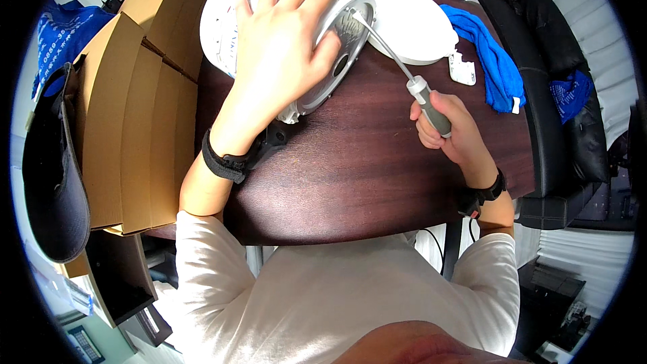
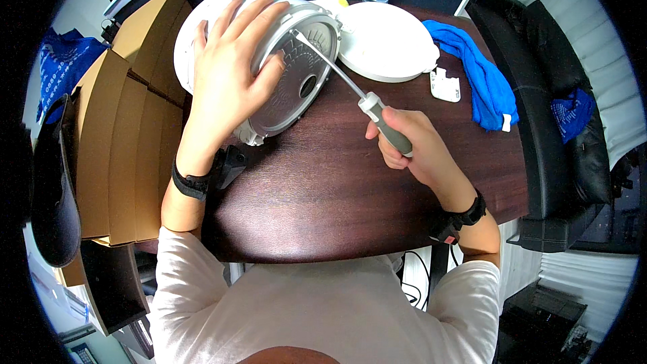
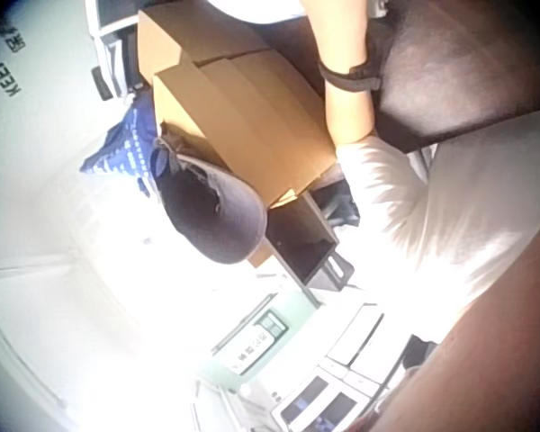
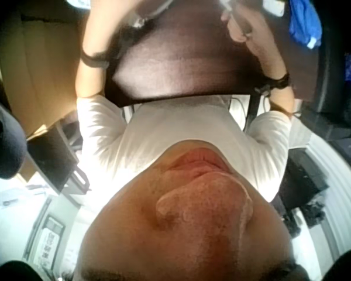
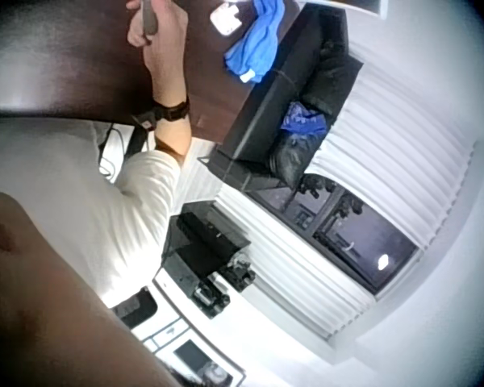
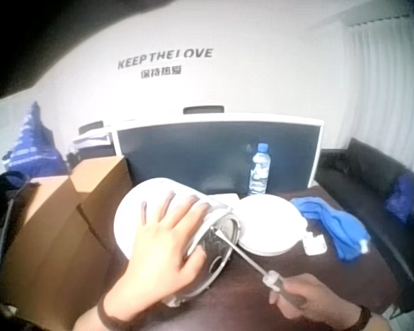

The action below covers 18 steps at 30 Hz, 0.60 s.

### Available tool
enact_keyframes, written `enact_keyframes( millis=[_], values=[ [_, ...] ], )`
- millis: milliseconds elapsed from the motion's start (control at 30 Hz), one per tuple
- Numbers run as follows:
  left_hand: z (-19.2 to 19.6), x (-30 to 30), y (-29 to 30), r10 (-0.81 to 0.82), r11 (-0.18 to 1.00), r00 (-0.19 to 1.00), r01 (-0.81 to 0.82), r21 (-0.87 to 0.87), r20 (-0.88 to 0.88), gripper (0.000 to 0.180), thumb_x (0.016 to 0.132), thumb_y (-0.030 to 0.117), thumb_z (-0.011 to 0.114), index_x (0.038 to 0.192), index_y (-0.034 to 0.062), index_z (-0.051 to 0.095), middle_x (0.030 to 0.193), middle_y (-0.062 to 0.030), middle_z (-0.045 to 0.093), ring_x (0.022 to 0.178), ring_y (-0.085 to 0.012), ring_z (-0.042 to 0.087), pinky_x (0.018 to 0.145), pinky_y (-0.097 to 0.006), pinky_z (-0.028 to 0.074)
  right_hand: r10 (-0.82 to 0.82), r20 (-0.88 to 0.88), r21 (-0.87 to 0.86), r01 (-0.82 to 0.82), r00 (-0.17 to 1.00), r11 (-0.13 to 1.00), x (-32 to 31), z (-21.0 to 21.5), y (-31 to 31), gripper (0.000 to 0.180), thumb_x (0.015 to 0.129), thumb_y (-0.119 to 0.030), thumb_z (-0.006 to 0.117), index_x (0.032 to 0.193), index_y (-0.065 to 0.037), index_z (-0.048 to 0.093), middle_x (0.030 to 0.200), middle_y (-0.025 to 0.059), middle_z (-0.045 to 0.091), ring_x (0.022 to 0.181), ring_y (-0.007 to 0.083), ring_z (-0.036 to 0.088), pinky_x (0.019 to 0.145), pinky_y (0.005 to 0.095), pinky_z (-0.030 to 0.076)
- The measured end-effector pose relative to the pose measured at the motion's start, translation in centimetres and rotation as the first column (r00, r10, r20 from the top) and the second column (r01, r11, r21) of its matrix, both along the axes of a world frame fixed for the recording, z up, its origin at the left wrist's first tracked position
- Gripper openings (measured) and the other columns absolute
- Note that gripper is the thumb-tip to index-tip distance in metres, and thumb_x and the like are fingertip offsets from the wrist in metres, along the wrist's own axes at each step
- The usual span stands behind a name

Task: The person uses a screwdriver to remove screws from the lid of a white appliance, likely a rice cooker. They carefully unscrew multiple fasteners around the rim and lift the lid to separate it from the main body.

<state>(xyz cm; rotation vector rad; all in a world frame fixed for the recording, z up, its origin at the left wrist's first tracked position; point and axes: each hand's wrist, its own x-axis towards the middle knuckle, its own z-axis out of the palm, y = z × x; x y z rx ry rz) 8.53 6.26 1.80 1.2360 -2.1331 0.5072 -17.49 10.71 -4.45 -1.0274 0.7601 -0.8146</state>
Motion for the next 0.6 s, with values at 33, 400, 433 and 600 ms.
enact_keyframes(
  millis=[33, 400, 433, 600],
  values=[
    [0.1, -0.1, 0.0, 0.001, 1.000, 1.000, -0.001, 0.006, 0.000, 0.052, 0.075, 0.023, 0.057, 0.126, 0.0172, 0.053, 0.132, -0.0074, 0.050, 0.127, -0.0365, 0.039, 0.102, -0.063, 0.022, -0.006, 0.003, 0.009, 0.006, 1.000, 1.000, 0.0, 0.0, 0.0, 0.040, 0.098, -0.032, 0.040, 0.085, 0.002, 0.057, 0.049, -0.0015, 0.042, 0.038, 0.0055, 0.032, 0.038, 0.0215, 0.025],
    [0.1, 0.0, 0.0, -0.002, 1.000, 1.000, 0.002, -0.009, 0.005, 0.051, 0.075, 0.022, 0.057, 0.126, 0.0170, 0.053, 0.131, -0.0069, 0.051, 0.127, -0.0360, 0.040, 0.101, -0.063, 0.023, 0.122, 0.026, 0.107, -0.124, 0.992, 0.987, 0.4, 1.3, 1.0, 0.049, 0.100, -0.039, 0.031, 0.088, 0.001, 0.057, 0.045, -0.0016, 0.043, 0.033, 0.0047, 0.031, 0.033, 0.0208, 0.023],
    [0.1, 0.0, 0.0, -0.002, 1.000, 1.000, 0.002, -0.007, 0.003, 0.051, 0.075, 0.022, 0.057, 0.126, 0.0171, 0.053, 0.131, -0.0068, 0.051, 0.127, -0.0359, 0.040, 0.101, -0.063, 0.023, 0.137, -0.001, 0.111, -0.136, 0.991, 0.985, 0.6, 1.8, 1.2, 0.050, 0.099, -0.040, 0.030, 0.088, 0.000, 0.057, 0.045, -0.0015, 0.043, 0.033, 0.0045, 0.032, 0.033, 0.0204, 0.023],
    [-0.1, -0.2, 0.1, 0.027, 0.999, 0.999, -0.027, -0.025, 0.022, 0.051, 0.075, 0.022, 0.058, 0.126, 0.0172, 0.053, 0.131, -0.0071, 0.051, 0.127, -0.0356, 0.039, 0.101, -0.064, 0.022, 0.199, -0.119, 0.127, -0.184, 0.973, 0.975, 1.7, 4.0, 2.3, 0.052, 0.098, -0.046, 0.030, 0.084, -0.003, 0.055, 0.046, -0.0012, 0.045, 0.033, 0.0041, 0.032, 0.032, 0.0195, 0.022]
  ],
)
